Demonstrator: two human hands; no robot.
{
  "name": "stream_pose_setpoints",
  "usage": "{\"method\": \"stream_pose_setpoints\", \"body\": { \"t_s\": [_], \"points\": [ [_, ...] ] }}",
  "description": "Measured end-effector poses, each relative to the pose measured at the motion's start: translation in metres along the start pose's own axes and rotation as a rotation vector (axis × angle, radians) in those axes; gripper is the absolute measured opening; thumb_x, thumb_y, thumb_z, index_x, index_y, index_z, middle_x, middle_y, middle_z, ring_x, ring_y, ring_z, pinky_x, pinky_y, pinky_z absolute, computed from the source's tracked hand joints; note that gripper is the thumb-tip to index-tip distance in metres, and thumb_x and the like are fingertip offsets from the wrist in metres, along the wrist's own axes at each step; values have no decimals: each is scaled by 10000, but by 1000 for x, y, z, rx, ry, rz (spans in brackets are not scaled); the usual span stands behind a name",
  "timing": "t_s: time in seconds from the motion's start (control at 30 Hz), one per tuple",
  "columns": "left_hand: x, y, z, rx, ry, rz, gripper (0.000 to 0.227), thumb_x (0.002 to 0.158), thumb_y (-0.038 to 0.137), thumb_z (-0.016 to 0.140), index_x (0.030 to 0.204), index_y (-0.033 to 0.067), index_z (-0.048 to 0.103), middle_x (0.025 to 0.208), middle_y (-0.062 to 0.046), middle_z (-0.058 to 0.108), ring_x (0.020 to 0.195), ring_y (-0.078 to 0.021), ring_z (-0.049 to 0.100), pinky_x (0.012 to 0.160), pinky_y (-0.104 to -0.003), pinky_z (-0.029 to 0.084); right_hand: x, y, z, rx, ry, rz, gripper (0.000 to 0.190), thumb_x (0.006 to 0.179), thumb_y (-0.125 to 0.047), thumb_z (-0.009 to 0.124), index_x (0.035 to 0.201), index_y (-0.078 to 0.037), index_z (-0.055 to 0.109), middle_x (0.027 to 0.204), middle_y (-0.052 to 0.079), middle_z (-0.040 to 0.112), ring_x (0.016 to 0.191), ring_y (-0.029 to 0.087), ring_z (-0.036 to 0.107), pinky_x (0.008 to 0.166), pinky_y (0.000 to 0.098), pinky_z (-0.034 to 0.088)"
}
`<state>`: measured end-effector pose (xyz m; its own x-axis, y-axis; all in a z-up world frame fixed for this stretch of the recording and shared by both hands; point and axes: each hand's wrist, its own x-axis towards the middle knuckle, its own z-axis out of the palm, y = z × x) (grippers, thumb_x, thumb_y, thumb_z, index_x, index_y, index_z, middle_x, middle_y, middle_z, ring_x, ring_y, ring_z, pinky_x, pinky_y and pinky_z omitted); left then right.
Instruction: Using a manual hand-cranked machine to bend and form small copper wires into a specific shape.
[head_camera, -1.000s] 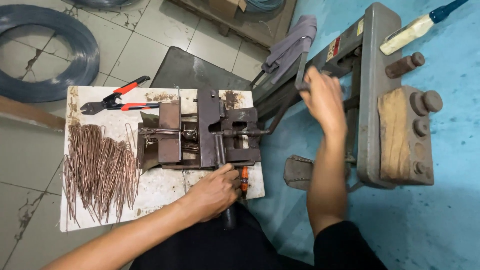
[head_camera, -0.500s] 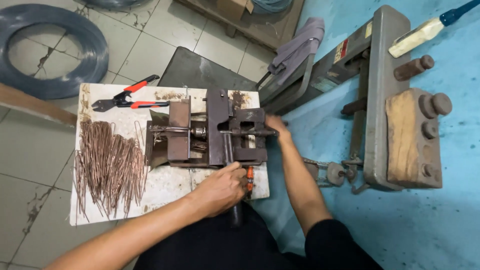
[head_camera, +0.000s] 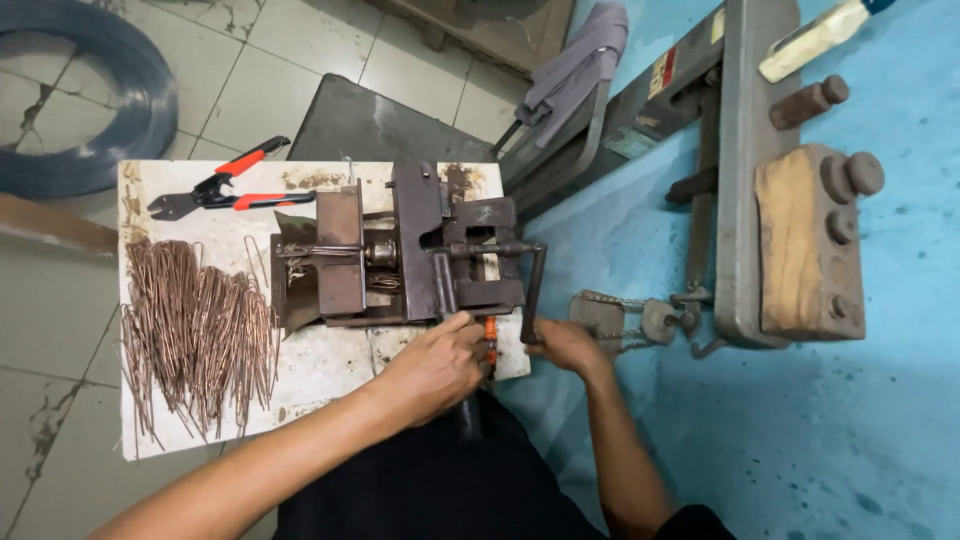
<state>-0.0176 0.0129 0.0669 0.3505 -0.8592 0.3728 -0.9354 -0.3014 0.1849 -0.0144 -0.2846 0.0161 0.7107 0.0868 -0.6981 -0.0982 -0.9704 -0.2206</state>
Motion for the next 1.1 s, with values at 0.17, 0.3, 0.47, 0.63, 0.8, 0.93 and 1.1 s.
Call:
{"method": "stream_pose_setpoints", "body": {
  "t_s": [0.17, 0.3, 0.47, 0.63, 0.8, 0.93, 1.1],
  "points": [
    [10, -15, -13, -126, 99, 63, 165, 680, 39, 770, 725, 122, 634, 684, 4, 598, 839, -204, 533, 1007, -382, 373, 89, 34, 33, -116, 306, -96, 406, 858, -378, 760, 1103, -69, 665, 1089, 179, 736, 1153, 368, 659, 1072, 525, 407],
    [24, -31, -34, -391, 125, 65, 426, 494, 104, 891, 849, 156, 661, 743, 9, 635, 819, -201, 549, 963, -367, 441, 182, 110, 77, 177, 403, -359, 478, 734, 12, 708, 1196, 44, 593, 1174, 301, 657, 1285, 463, 533, 1197, 566, 238],
    [64, -56, -94, -284, 456, -118, 170, 865, 233, 775, 884, 120, 649, 801, -48, 596, 822, -263, 561, 811, -399, 471, 91, 2, 8, 1149, 423, -505, 632, 897, -29, 511, 1525, -37, 440, 1410, 170, 562, 1317, 296, 501, 1128, 483, 346],
    [87, -86, -118, -87, 829, -491, 505, 784, 414, 916, 917, 97, 546, 786, -39, 554, 692, -250, 613, 686, -324, 542, 116, 13, 15, 1609, 513, -561, 473, 1002, -432, 528, 1346, -120, 614, 1236, 41, 650, 1172, 195, 614, 1055, 340, 433],
    [87, -77, -132, -221, 1000, -482, 530, 946, -40, 758, 1300, -19, 365, 1324, -235, 456, 921, -349, 701, 875, -443, 608, 136, -6, 34, 1547, 857, -226, 353, 1081, -476, 530, 1150, -138, 601, 1033, 6, 538, 984, 148, 537, 889, 272, 492],
    [63, -78, -105, -88, 901, -607, 602, 966, -78, 677, 1464, -1, 346, 1479, -307, 397, 1311, -496, 533, 1116, -610, 445, 137, -26, 30, 1711, 967, -180, 354, 1053, -489, 594, 1065, -138, 637, 924, 0, 520, 850, 143, 562, 695, 254, 527],
    [37, -86, -92, 23, 856, -730, 563, 1007, -46, 605, 1537, 32, 430, 1579, -301, 343, 1408, -473, 431, 1148, -587, 357, 130, -26, 14, 1484, 1327, 144, 462, 1055, -602, 538, 912, -172, 630, 851, -3, 583, 877, 128, 518, 817, 282, 349]
  ]
}}
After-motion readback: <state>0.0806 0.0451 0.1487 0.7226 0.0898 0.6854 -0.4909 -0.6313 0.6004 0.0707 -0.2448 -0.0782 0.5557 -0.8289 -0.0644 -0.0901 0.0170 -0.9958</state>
